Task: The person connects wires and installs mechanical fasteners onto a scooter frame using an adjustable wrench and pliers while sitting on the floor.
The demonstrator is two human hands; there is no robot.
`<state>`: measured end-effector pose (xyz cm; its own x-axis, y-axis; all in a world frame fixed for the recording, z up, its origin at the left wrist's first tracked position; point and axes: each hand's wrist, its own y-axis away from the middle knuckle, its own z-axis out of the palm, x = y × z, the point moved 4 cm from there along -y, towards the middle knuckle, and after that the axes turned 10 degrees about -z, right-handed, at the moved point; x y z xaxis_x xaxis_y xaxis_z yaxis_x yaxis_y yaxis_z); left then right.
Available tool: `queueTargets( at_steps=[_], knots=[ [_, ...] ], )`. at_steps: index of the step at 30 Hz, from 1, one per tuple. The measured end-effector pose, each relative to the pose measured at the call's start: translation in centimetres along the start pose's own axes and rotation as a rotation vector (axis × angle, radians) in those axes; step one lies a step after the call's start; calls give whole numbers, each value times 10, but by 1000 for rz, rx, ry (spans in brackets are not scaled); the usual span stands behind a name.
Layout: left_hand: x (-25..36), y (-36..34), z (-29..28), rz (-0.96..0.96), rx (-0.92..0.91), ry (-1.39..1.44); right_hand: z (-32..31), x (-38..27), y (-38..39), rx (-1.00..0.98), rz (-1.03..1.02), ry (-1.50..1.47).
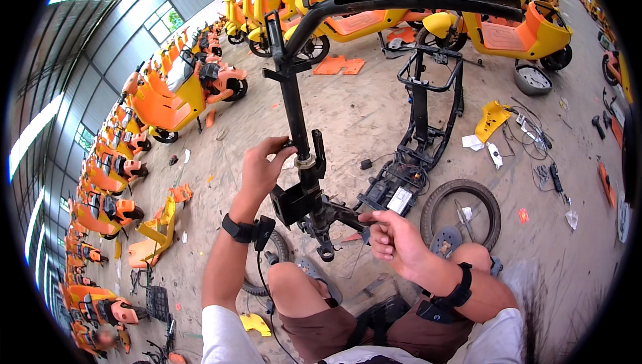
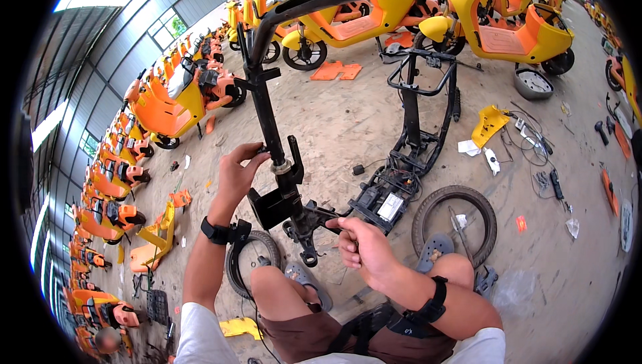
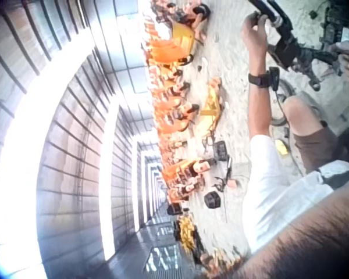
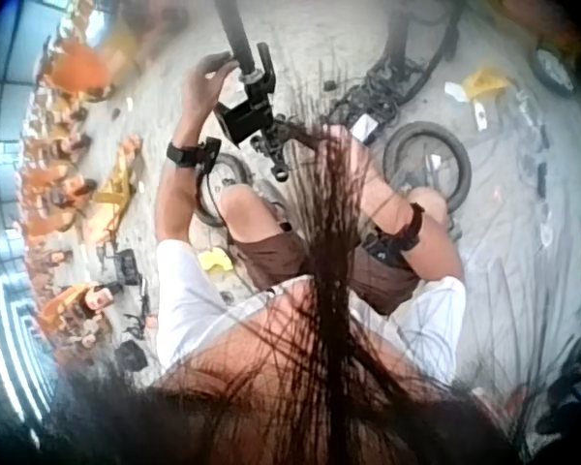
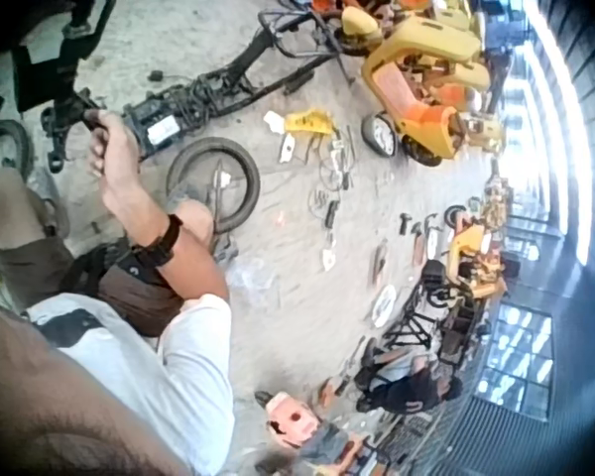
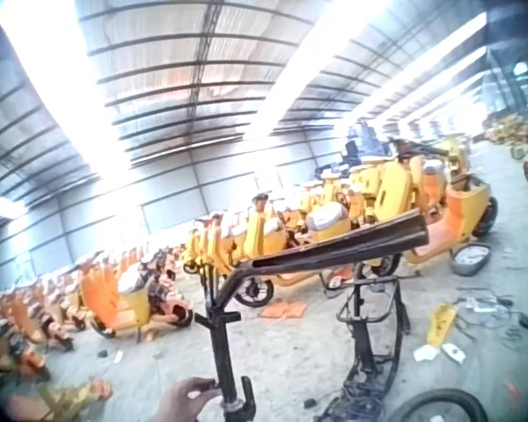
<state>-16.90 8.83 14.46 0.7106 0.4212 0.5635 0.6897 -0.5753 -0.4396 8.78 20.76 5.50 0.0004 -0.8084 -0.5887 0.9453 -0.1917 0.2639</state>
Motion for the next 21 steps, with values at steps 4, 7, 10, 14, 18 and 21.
queueTargets(
  at_steps=[4,7,10,14,18,21],
  knots=[
    [-1,-3,5,-304,-94,252,-1,0,-1,-14,-9,-2],
    [4,-6,2,-178,-73,86,1,3,-2,-24,-8,11],
    [15,-4,-4,234,16,-159,5,6,-3,-41,-13,19],
    [14,-3,-5,117,-22,-43,0,0,-10,43,-99,40],
    [12,-6,-5,52,-38,-30,16,-77,4,183,-702,50],
    [2,-7,-6,-42,-101,-33,59,-151,32,49,-1204,256]
  ],
)
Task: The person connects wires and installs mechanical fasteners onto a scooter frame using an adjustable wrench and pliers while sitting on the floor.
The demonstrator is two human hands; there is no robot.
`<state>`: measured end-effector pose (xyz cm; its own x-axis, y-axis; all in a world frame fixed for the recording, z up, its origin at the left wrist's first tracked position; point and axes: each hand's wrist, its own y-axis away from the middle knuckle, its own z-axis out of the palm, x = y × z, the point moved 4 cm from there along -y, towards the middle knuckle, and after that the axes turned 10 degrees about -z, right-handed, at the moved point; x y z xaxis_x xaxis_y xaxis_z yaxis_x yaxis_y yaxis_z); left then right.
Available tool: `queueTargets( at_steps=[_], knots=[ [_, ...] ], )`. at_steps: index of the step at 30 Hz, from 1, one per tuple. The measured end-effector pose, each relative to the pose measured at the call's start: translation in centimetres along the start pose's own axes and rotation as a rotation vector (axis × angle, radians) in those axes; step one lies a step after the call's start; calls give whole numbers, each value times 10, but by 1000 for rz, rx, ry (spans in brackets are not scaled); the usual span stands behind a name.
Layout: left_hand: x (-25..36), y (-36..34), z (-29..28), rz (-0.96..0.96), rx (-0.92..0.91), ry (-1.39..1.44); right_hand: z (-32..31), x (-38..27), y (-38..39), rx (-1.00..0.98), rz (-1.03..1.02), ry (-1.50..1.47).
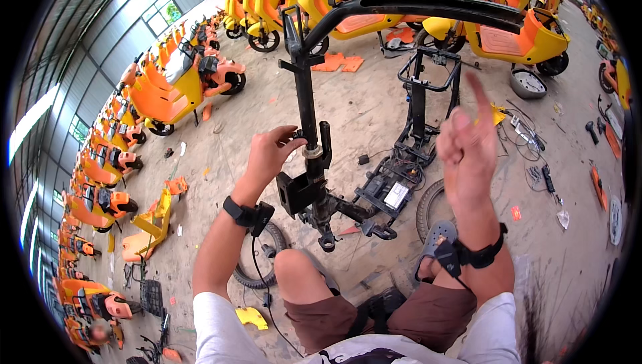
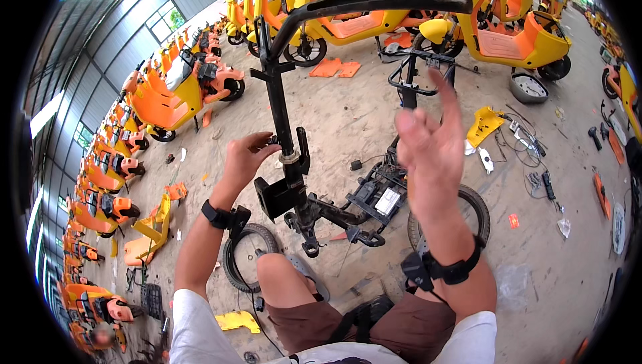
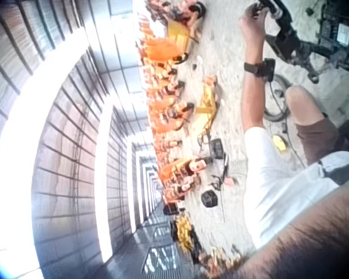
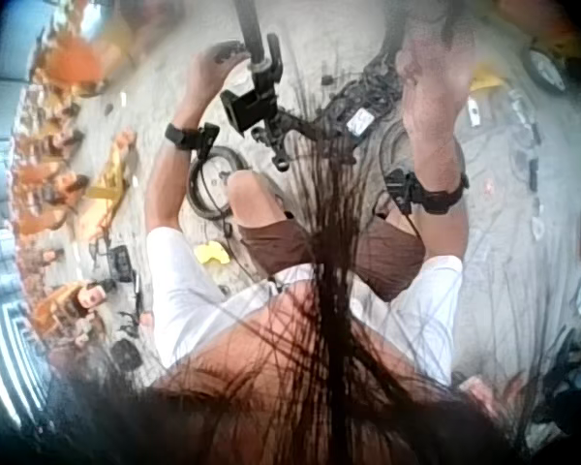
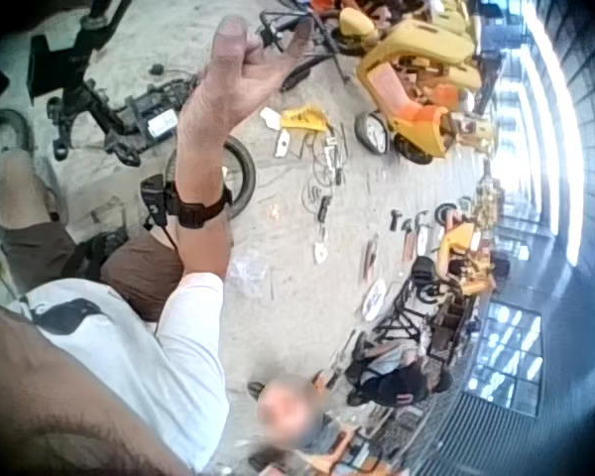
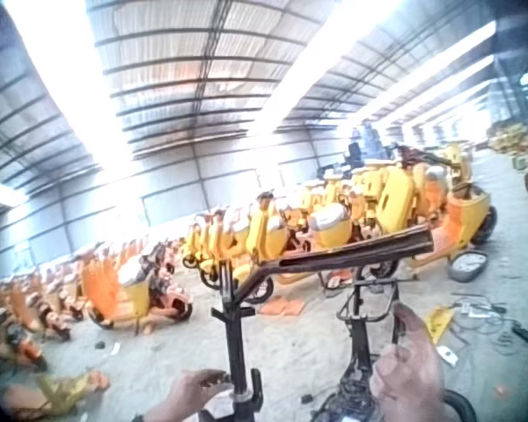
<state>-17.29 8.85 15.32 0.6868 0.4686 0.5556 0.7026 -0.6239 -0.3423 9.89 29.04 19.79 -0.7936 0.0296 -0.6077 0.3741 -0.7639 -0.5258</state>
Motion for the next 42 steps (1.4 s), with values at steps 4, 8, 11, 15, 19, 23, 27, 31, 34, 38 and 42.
queueTargets(
  at_steps=[4,8,11,15,19,23,27,31,34,38,42],
  knots=[
    [7,-1,5,-197,-62,126,27,-36,-47,-8,-289,73],
    [8,0,4,-298,-119,151,29,-30,-64,-84,-146,-95],
    [4,-6,4,-283,-169,140,47,-40,-73,-98,-292,80],
    [25,-20,1,-175,-34,270,51,-51,-91,-212,-217,226],
    [47,-49,-4,-166,-126,62,55,-46,-99,-239,-386,364],
    [46,-52,-1,-172,-89,113,56,-41,-107,-227,-896,618],
    [38,-53,2,-184,-93,191,57,-35,-106,-148,-209,170],
    [33,-51,2,-215,-54,248,64,-31,-103,-94,-155,195],
    [37,-46,7,-199,46,301,54,-25,-114,-195,-128,196],
    [33,-39,5,-206,4,372,62,-30,-102,-245,-233,254],
    [36,-50,2,-136,-156,377,66,-47,-84,-37,-276,338]
  ],
)
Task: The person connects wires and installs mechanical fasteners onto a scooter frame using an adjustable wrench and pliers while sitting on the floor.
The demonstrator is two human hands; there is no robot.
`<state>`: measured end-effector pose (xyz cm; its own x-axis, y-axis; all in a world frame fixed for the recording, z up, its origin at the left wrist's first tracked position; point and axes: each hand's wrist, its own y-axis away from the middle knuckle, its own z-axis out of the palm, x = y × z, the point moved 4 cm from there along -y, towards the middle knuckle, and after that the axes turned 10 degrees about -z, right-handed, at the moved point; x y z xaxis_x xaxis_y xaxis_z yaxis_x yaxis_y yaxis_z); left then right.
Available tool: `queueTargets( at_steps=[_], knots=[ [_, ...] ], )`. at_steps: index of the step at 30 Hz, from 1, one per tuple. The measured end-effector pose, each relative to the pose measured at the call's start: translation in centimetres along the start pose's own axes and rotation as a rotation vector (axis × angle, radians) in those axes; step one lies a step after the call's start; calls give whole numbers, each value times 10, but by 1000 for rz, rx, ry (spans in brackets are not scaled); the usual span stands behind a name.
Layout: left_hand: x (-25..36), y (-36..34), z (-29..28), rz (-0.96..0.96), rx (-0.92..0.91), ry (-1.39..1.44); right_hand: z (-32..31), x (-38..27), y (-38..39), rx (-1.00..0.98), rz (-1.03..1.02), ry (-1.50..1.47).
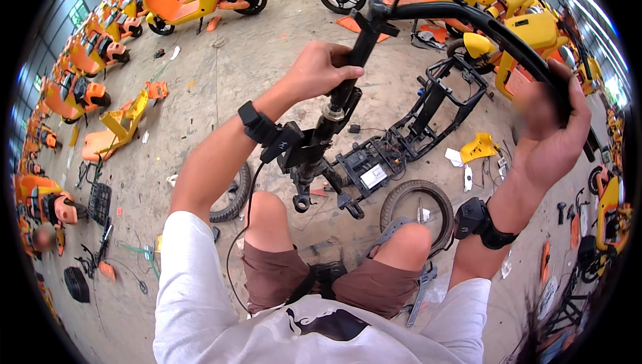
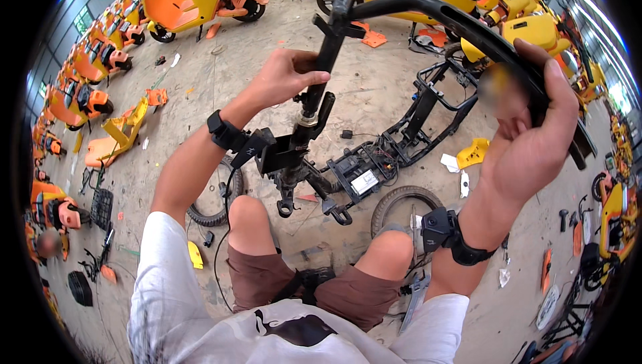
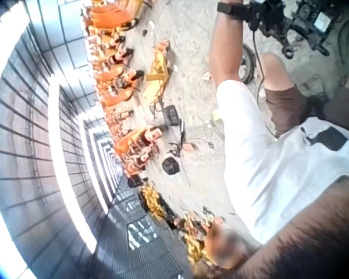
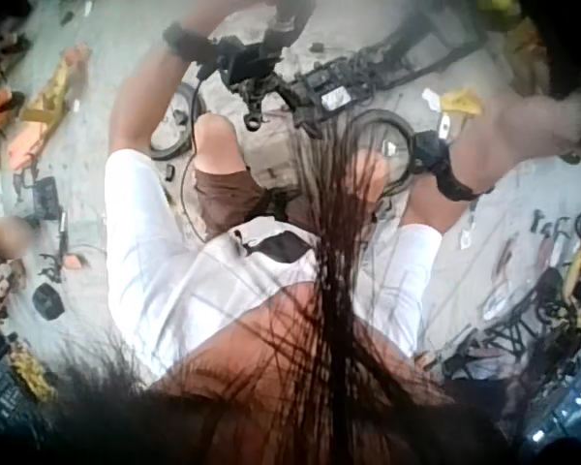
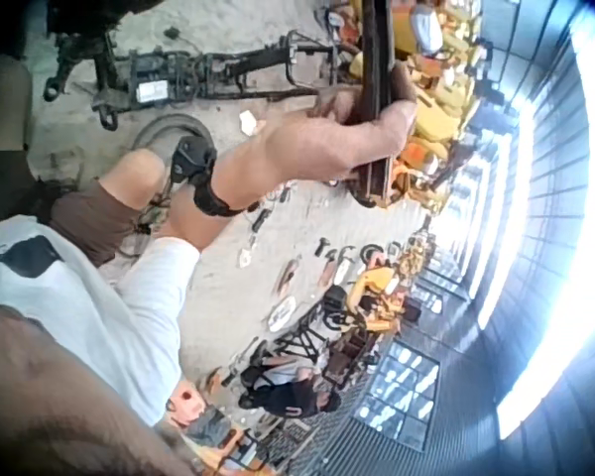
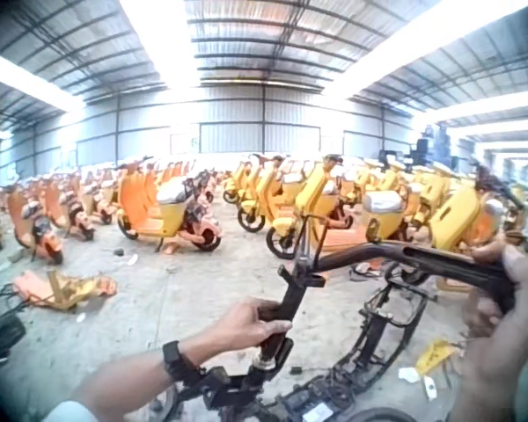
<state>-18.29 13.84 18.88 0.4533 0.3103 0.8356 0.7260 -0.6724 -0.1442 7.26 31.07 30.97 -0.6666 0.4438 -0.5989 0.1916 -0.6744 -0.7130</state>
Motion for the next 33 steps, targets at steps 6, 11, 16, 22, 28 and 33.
queueTargets(
  at_steps=[6,11,16,22,28,33],
  knots=[
    [-12,4,-4,-36,139,4,22,4,-23,-252,-82,134],
    [2,7,3,-29,192,46,-25,44,-44,-219,134,-146],
    [3,4,-2,19,197,58,-36,61,-42,-282,163,-347],
    [-1,6,-2,-13,70,149,1,21,-16,-140,106,-180],
    [-38,19,-25,-53,34,-122,-1,28,-17,-46,217,-281],
    [-32,45,-23,-96,-29,-221,8,22,-12,46,221,-235]
  ],
)
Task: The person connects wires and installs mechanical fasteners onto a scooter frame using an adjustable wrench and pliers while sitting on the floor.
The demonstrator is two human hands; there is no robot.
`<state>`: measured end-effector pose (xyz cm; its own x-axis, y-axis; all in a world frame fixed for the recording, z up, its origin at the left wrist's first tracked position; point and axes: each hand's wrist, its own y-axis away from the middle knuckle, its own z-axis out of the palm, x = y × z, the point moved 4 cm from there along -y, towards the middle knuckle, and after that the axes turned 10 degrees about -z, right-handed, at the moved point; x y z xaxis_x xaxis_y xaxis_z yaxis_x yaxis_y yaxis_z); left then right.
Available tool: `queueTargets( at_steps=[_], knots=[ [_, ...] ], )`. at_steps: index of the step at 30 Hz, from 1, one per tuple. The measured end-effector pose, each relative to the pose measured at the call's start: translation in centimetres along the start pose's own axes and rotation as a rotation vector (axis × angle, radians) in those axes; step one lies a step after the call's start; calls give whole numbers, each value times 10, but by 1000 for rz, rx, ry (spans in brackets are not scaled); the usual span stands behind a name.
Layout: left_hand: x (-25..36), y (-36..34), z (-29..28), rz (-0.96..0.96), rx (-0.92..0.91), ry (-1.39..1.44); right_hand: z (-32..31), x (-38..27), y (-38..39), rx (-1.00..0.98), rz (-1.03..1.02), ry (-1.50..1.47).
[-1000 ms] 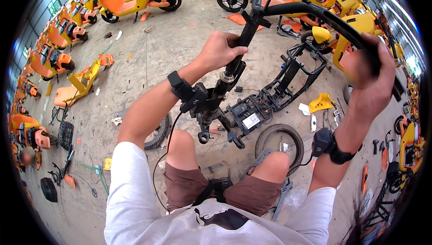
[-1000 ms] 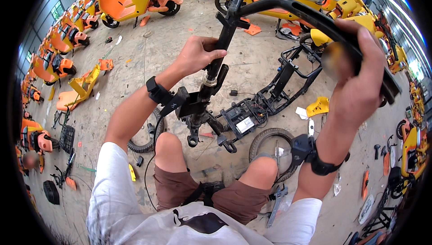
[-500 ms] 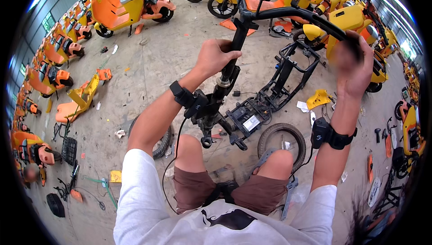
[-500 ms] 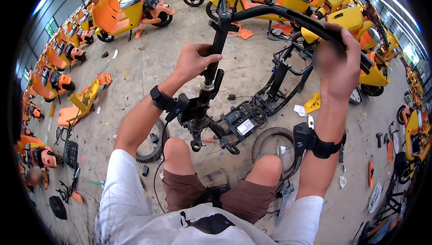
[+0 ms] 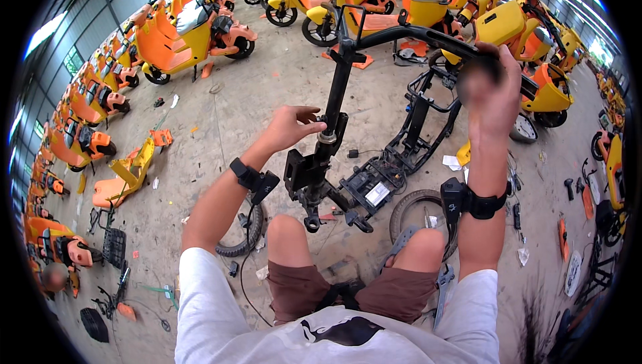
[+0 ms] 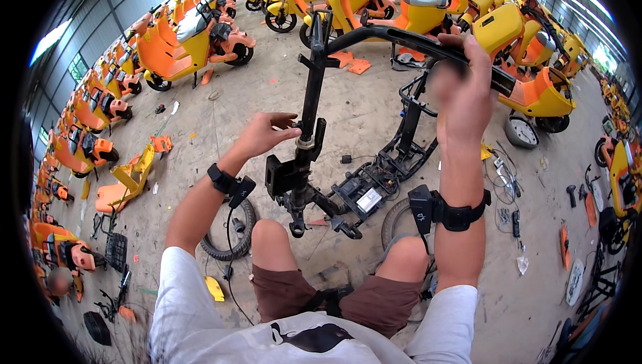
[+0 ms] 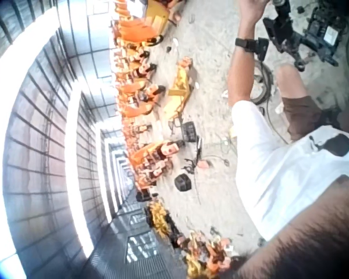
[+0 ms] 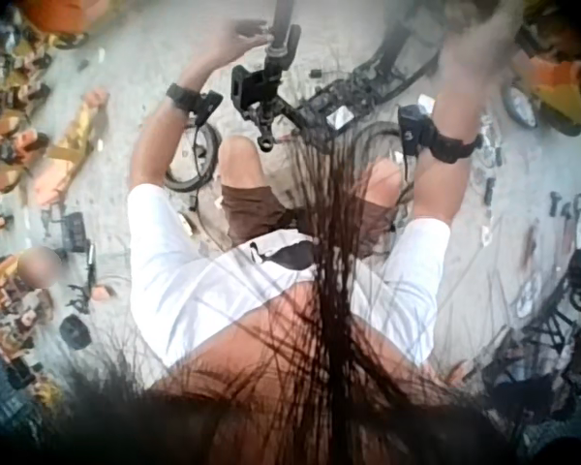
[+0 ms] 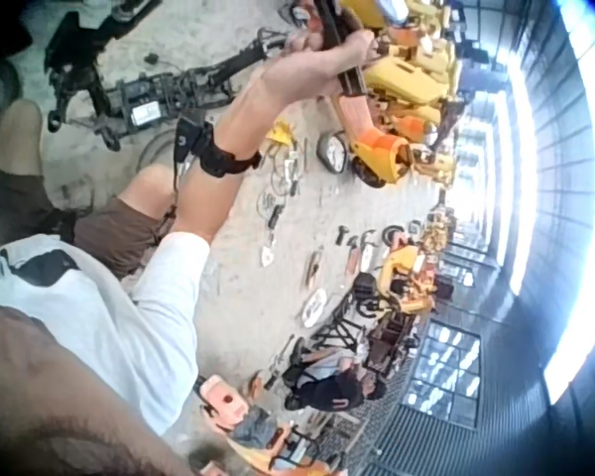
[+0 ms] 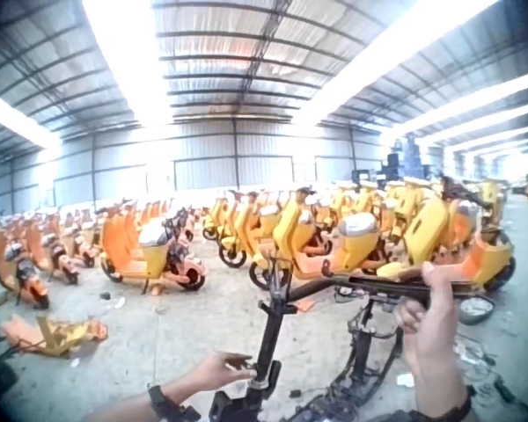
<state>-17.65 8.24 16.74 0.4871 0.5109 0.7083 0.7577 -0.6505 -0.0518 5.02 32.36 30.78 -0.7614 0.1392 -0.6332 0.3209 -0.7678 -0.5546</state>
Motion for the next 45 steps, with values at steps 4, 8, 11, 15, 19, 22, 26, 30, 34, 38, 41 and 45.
queueTargets(
  at_steps=[4,8,11,15,19,22,26,30,34,38,41,45],
  knots=[
    [-2,-1,3,29,71,-12,3,3,17,-21,-99,-77],
    [-10,10,-1,28,99,-18,-1,36,57,6,-136,-379],
    [-11,-2,7,65,94,-7,-5,98,87,1,180,-172],
    [-7,-5,12,31,72,6,21,178,72,-399,264,497],
    [-8,-1,6,-27,39,-13,62,209,50,-595,226,768],
    [-10,-5,7,-48,19,4,77,209,46,-505,201,862],
    [-15,-1,16,17,91,52,84,206,45,-364,45,874],
    [-18,0,17,86,174,43,88,205,42,-458,28,864],
    [-10,2,14,88,144,59,86,207,46,-435,11,815],
    [-5,2,13,101,140,-10,83,209,45,-430,21,817],
    [-8,-1,11,327,214,-53,86,208,45,-452,17,819],
    [-10,-4,10,330,216,-112,88,208,44,-451,25,815]
  ],
)
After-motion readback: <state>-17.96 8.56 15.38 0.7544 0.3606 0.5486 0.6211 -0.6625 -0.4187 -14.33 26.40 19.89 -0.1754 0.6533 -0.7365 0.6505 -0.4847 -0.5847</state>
